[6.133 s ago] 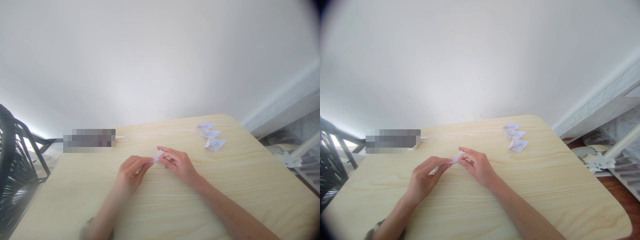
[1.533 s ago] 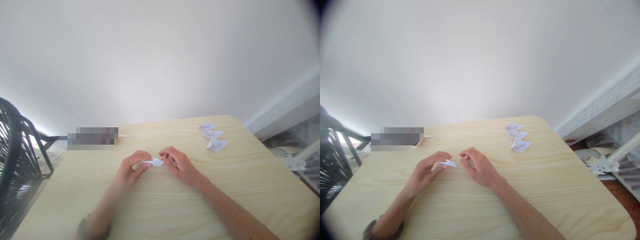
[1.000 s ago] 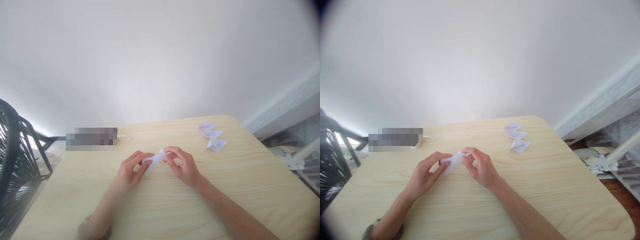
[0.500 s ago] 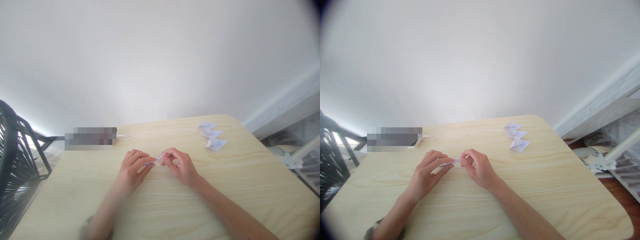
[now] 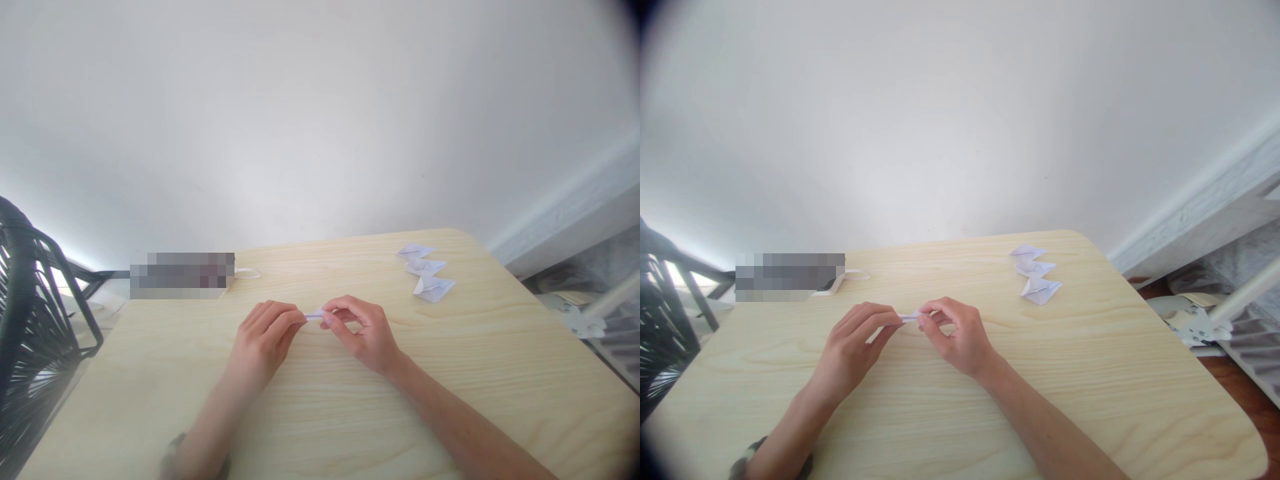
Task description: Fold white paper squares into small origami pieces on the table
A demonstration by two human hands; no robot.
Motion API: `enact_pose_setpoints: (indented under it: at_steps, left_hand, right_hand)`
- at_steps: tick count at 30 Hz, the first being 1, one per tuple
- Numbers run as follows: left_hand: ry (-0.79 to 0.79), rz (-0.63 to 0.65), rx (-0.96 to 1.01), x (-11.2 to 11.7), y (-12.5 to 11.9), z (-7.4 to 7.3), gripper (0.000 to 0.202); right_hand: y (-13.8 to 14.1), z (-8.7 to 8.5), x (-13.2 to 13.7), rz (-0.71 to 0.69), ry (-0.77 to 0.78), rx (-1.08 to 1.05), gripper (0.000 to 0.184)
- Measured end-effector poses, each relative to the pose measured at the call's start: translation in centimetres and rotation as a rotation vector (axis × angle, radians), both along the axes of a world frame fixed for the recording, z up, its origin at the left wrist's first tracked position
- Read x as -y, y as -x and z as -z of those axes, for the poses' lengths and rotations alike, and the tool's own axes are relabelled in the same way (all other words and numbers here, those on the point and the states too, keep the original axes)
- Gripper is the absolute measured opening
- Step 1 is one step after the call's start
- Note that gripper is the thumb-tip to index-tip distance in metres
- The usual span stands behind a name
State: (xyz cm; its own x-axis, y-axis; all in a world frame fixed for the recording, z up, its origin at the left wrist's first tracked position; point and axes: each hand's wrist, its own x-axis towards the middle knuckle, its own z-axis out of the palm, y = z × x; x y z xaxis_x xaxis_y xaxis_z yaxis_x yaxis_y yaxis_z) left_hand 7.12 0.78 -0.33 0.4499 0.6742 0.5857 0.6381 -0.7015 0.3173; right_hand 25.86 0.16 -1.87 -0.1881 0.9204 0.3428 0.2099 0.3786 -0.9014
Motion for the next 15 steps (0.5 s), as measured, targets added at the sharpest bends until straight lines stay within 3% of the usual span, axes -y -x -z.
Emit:
enact_pose_setpoints:
  at_steps: [15]
  left_hand:
    - [-0.03, 0.049, -0.008, 0.09, -0.08, -0.13, 0.012]
  right_hand:
    - [0.22, 0.26, 0.03, 0.015, -0.006, -0.093, 0.007]
